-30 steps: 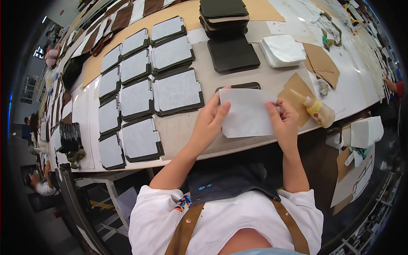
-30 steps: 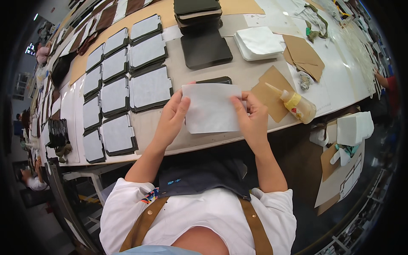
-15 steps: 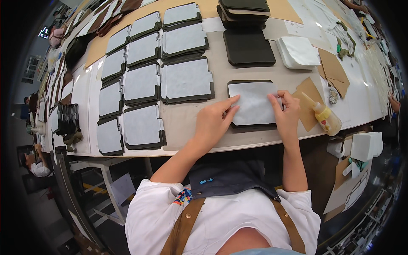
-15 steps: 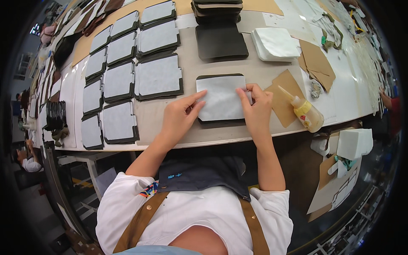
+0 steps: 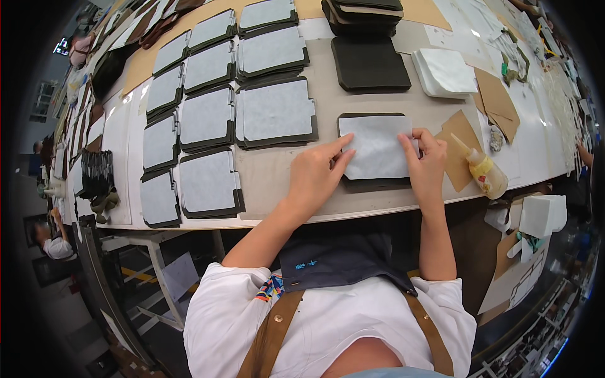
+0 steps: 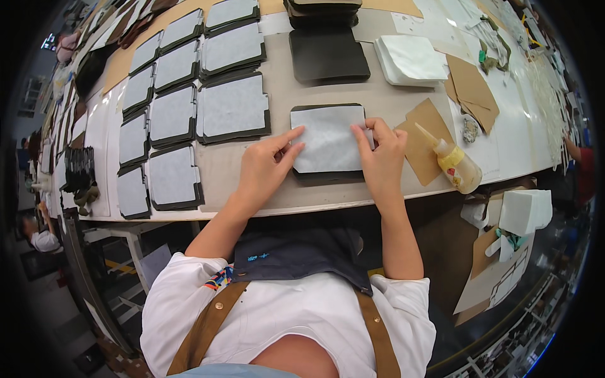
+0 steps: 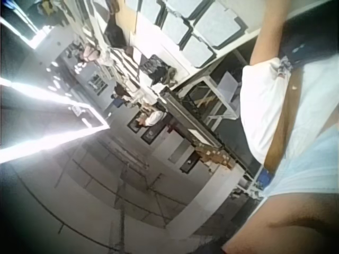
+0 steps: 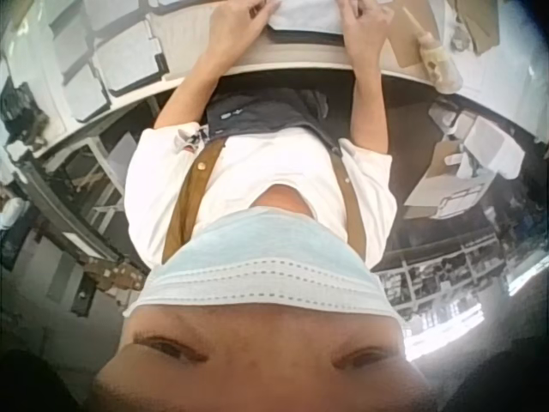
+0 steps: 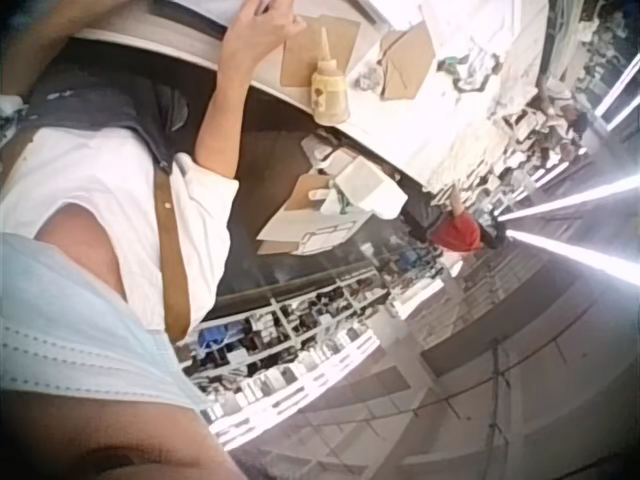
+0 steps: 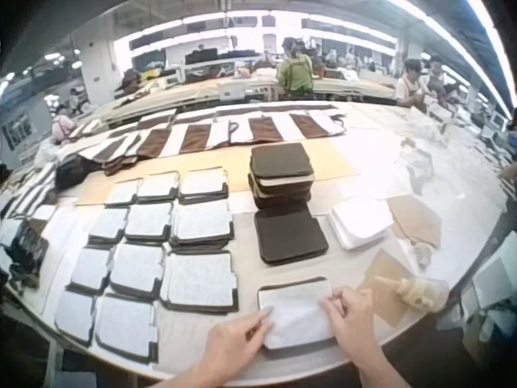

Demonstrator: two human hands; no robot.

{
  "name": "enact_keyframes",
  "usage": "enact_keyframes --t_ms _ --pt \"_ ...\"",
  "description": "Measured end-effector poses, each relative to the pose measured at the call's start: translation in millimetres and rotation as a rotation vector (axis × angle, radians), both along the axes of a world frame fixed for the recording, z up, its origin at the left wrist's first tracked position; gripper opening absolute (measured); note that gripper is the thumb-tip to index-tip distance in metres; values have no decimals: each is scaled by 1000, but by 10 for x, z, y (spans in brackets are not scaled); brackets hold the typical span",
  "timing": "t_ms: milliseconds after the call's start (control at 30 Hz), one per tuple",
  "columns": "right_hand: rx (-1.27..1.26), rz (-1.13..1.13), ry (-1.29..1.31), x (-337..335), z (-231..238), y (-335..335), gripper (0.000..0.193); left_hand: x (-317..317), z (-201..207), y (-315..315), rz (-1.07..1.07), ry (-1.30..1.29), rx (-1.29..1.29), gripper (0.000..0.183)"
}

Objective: The person applies adhesive from a squeeze bottle onto the edges of a dark rectangular base. They then pick up a white rectangular insert and press it onto the adhesive, smoothing it down with their hands. This process is repeated for multiple units on a workbench.

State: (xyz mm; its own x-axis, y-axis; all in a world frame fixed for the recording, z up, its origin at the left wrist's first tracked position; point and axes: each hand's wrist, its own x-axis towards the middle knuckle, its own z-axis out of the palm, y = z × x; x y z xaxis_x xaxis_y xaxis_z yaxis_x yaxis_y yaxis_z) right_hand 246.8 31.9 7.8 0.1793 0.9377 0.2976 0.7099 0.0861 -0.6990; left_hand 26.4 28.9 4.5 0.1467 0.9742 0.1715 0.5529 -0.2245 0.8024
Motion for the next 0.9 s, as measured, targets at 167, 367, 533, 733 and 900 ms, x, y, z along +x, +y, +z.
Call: enact_keyframes --t_ms 167,367,533,733,900 --pt "3 -32 -34 -7 35 -23 17 11 -5 9 -4 6 -12 33" --pt "145 72 -301 4 126 -49 20 20 17 3 5 24 -38 30" --pt "164 84 -345 32 77 -32 17 14 9 15 -4 34 -53 30" --pt "148 77 -335 34 98 -40 14 12 1 20 -2 42 -56 31" --pt "146 75 -346 39 90 -34 15 8 11 13 -6 44 -43 31"
